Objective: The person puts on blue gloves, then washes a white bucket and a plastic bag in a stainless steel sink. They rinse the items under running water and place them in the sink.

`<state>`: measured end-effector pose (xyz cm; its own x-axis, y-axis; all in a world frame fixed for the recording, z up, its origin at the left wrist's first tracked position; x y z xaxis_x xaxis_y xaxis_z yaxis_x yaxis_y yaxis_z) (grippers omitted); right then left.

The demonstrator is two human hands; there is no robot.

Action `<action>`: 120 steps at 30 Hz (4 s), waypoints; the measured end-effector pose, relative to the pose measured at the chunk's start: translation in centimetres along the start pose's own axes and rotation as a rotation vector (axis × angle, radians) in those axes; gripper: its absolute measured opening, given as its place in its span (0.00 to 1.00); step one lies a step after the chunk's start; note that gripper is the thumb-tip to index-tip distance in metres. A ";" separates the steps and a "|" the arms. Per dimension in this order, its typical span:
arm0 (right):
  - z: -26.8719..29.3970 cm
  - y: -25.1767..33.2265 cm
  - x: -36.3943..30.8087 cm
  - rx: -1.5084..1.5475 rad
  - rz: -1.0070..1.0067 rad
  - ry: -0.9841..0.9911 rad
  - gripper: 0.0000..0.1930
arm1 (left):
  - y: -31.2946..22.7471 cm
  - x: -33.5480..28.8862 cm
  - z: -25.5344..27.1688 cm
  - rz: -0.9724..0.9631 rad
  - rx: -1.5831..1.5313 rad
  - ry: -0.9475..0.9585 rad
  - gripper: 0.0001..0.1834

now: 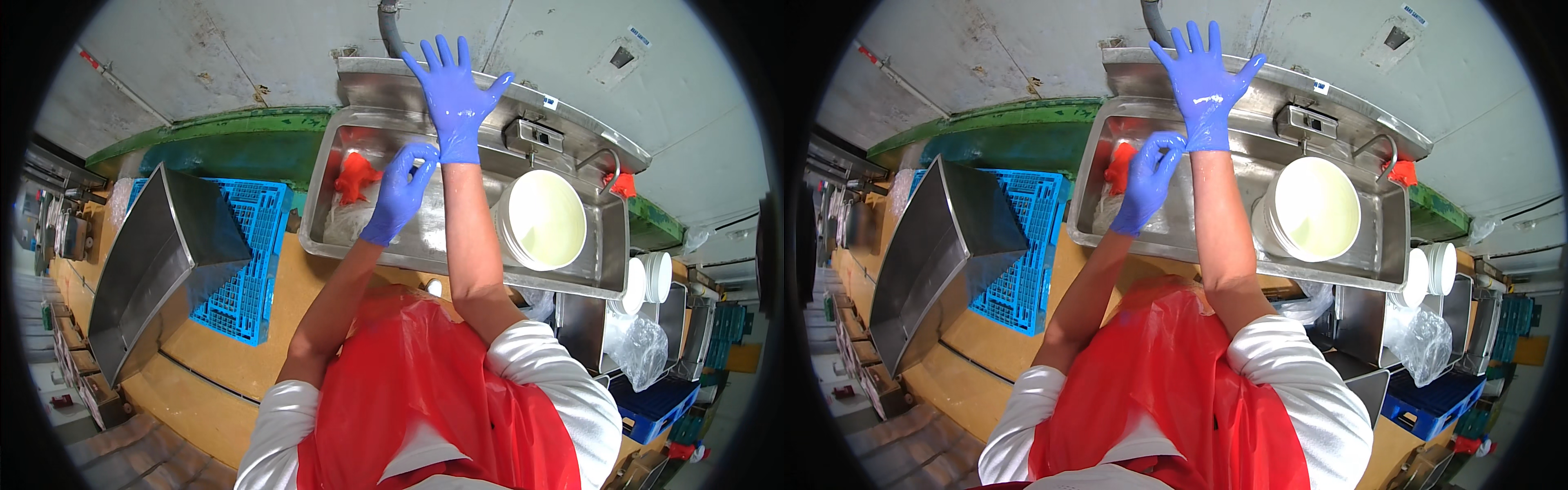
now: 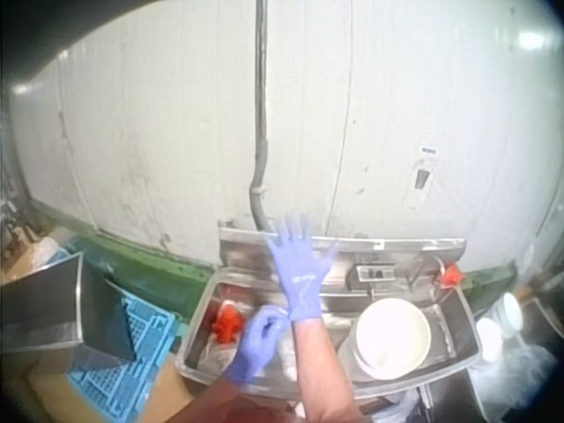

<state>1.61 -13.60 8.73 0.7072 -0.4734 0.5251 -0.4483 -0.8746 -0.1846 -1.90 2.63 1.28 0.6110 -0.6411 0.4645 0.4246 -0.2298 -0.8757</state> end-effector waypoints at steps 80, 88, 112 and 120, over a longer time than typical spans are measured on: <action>-6.2 -3.2 -12.7 -1.234 -0.576 0.210 0.36 | -7.3 0.3 3.0 0.286 -0.232 -0.048 0.21; -6.5 -3.6 -12.4 -1.230 -0.489 0.049 0.41 | -8.7 -0.5 2.2 0.307 -0.098 -0.115 0.22; -4.8 -3.6 -10.7 -1.925 -0.121 0.621 0.37 | 2.4 0.1 3.6 0.428 -0.004 0.262 0.22; -5.7 -4.8 -9.2 -0.008 -0.460 -0.154 0.36 | -2.7 5.0 1.6 0.339 -0.744 0.096 0.30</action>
<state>-5.84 -4.44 9.56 0.9056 -0.0484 0.4214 -0.0741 -0.9962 0.0448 1.10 1.26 6.14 0.5524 -0.8150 0.1751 -0.3474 -0.4160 -0.8404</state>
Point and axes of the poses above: each hand's wrist, its own x-axis towards the middle knuckle, its own z-axis out of the back of the hand, y = z × x, the point moved 4 cm from there along x, towards the middle knuckle, and after that the axes turned 12 degrees about x, right-handed, at the moved point
